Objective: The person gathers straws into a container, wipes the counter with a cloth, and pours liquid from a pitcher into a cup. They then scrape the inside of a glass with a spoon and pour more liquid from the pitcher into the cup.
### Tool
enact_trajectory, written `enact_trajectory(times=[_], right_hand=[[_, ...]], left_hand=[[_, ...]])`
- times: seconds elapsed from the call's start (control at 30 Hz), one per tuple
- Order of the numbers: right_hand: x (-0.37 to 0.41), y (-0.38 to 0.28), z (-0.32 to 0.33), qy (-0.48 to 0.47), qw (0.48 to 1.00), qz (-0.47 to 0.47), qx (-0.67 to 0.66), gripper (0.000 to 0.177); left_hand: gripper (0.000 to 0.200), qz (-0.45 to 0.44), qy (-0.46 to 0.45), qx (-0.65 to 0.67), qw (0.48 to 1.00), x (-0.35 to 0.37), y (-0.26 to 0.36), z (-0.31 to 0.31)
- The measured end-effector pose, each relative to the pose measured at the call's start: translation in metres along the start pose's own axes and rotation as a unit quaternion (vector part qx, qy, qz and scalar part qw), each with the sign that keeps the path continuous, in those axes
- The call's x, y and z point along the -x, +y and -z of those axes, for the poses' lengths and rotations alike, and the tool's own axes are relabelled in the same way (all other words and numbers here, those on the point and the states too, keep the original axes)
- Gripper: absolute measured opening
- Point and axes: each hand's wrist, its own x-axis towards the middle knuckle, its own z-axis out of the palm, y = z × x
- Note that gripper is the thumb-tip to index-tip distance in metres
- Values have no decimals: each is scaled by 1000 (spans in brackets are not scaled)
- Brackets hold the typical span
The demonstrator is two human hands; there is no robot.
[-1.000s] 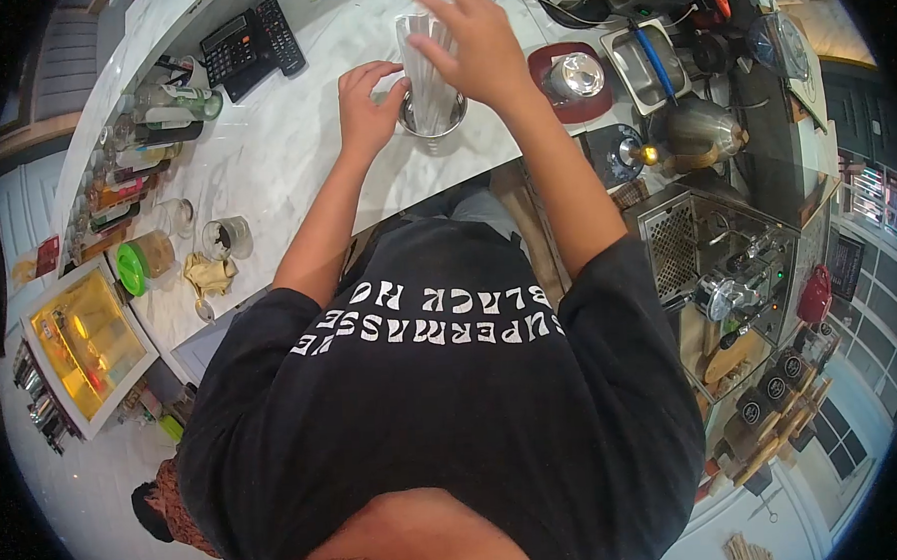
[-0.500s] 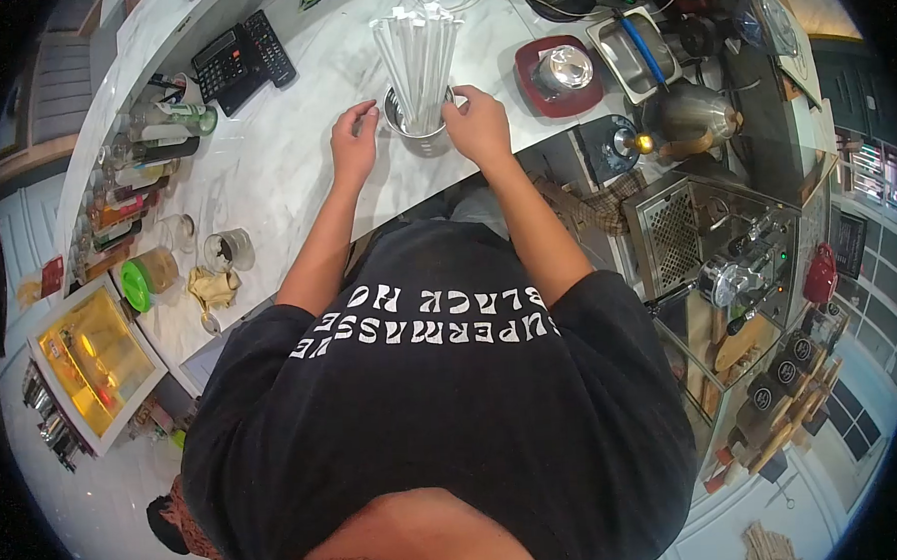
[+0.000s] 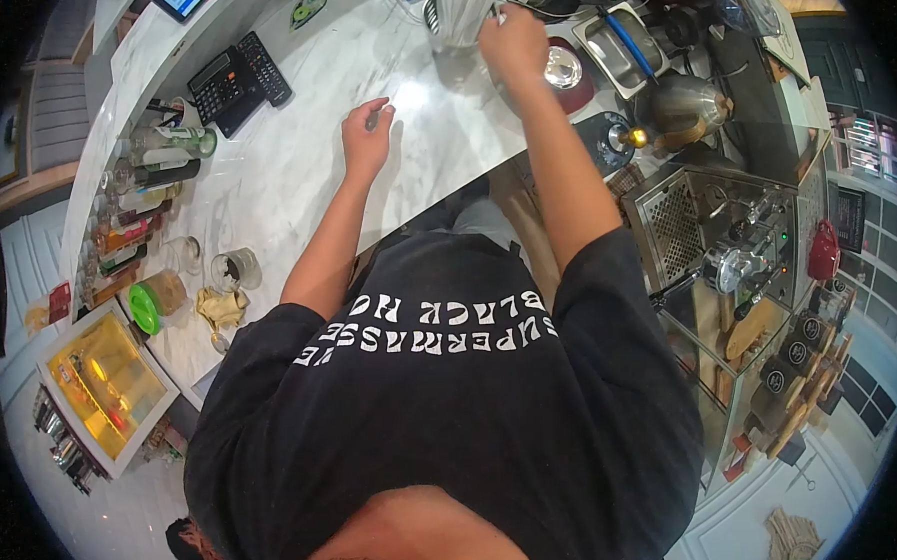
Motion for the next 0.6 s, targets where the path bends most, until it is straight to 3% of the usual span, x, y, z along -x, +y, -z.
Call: enact_trajectory(times=[0.37,0.43,0.6], right_hand=[[-62,48,18,-59,987,-102,113,52],[-66,55,16,-63,986,-102,119,52],[-69,67,14,-83,985,-91,119,46]], left_hand=[[22,-30,-24,-34,999,9,-9,-5],[22,-67,-16,-59,996,14,-11,-6],[24,-63,1,-62,996,23,-12,-5]])
